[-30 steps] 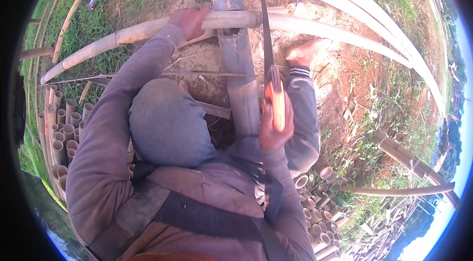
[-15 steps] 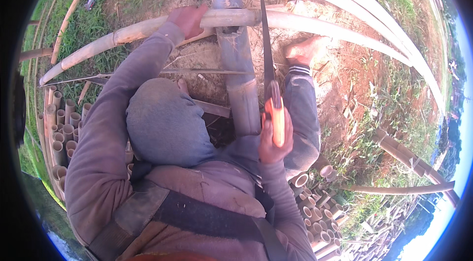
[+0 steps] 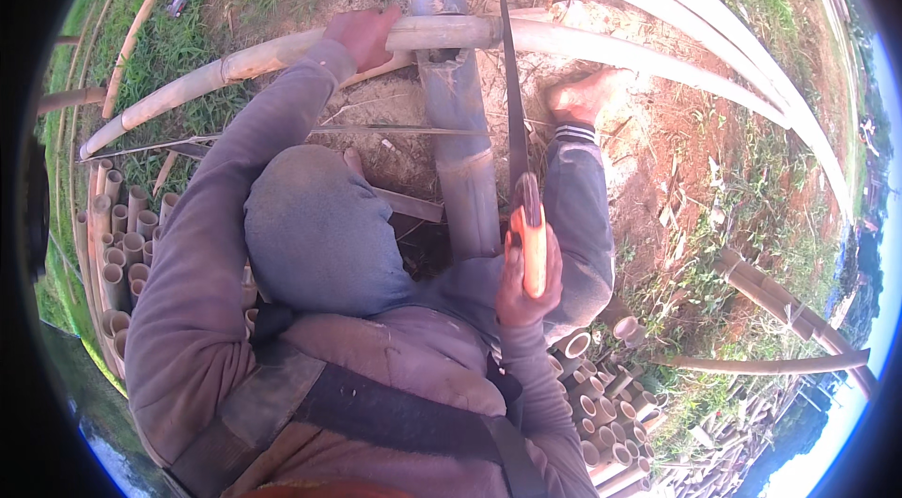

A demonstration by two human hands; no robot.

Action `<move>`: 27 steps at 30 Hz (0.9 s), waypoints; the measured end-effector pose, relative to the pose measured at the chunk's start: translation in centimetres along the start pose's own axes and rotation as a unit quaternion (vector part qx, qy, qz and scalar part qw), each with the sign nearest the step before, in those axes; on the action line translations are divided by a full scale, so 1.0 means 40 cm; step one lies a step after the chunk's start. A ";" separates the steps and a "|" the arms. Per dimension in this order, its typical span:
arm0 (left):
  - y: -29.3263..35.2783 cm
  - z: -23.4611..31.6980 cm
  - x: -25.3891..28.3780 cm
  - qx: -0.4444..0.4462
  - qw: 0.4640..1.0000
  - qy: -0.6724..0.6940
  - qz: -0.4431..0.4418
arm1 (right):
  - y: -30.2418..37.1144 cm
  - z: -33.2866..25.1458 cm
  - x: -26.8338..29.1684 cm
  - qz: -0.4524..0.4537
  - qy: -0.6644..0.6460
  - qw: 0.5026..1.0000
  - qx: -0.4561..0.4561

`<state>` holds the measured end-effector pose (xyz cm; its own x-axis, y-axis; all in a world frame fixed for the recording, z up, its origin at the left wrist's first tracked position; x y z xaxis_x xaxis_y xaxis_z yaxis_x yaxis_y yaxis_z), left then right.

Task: The person sits on the ground and uses a hand saw to cut long bamboo poles into shorter sections. The person repeatedly positions the bamboo, saws through it, and places the cut pieces aside.

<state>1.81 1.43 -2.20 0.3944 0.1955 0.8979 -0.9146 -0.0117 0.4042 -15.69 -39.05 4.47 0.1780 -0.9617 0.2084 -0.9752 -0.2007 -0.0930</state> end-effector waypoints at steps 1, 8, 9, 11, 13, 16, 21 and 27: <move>-0.001 0.006 0.002 -0.005 1.000 -0.001 0.003 | -0.092 0.053 -0.032 0.012 0.032 0.999 0.021; 0.018 0.016 0.001 -0.001 1.000 0.000 -0.001 | -0.317 0.033 -0.127 0.000 0.024 1.000 -0.001; 0.006 -0.002 0.016 0.008 1.000 -0.002 0.010 | -0.230 0.019 -0.087 0.001 0.082 0.994 0.066; 0.018 -0.008 -0.003 0.006 1.000 0.002 0.000 | -0.035 -0.023 -0.013 -0.008 0.005 1.000 -0.018; 0.000 -0.007 0.005 -0.003 1.000 0.003 0.002 | 0.067 -0.043 0.032 -0.022 -0.041 0.999 -0.019; -0.006 -0.001 0.015 -0.005 1.000 -0.001 0.004 | -0.046 0.023 -0.013 0.004 0.011 1.000 0.026; 0.002 0.021 0.012 -0.006 1.000 -0.007 0.024 | -0.409 0.054 -0.142 -0.015 0.008 1.000 0.006; 0.007 -0.014 -0.002 0.004 1.000 -0.002 0.021 | -0.019 -0.039 0.010 -0.023 0.044 0.998 -0.048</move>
<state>1.48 1.95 -2.23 0.3562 0.1916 0.9146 -0.9295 -0.0271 0.3677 -15.09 -38.99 6.12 0.2151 -0.9307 0.2959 -0.9750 -0.2219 0.0109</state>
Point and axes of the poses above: each hand's wrist, its own y-axis away from the middle knuckle, its own x-axis out of the back of the hand, z = x × y, the point moved 2 cm from there along -y, towards the middle knuckle, and after that the axes turned 9 degrees about -z, right-handed, at the moved point
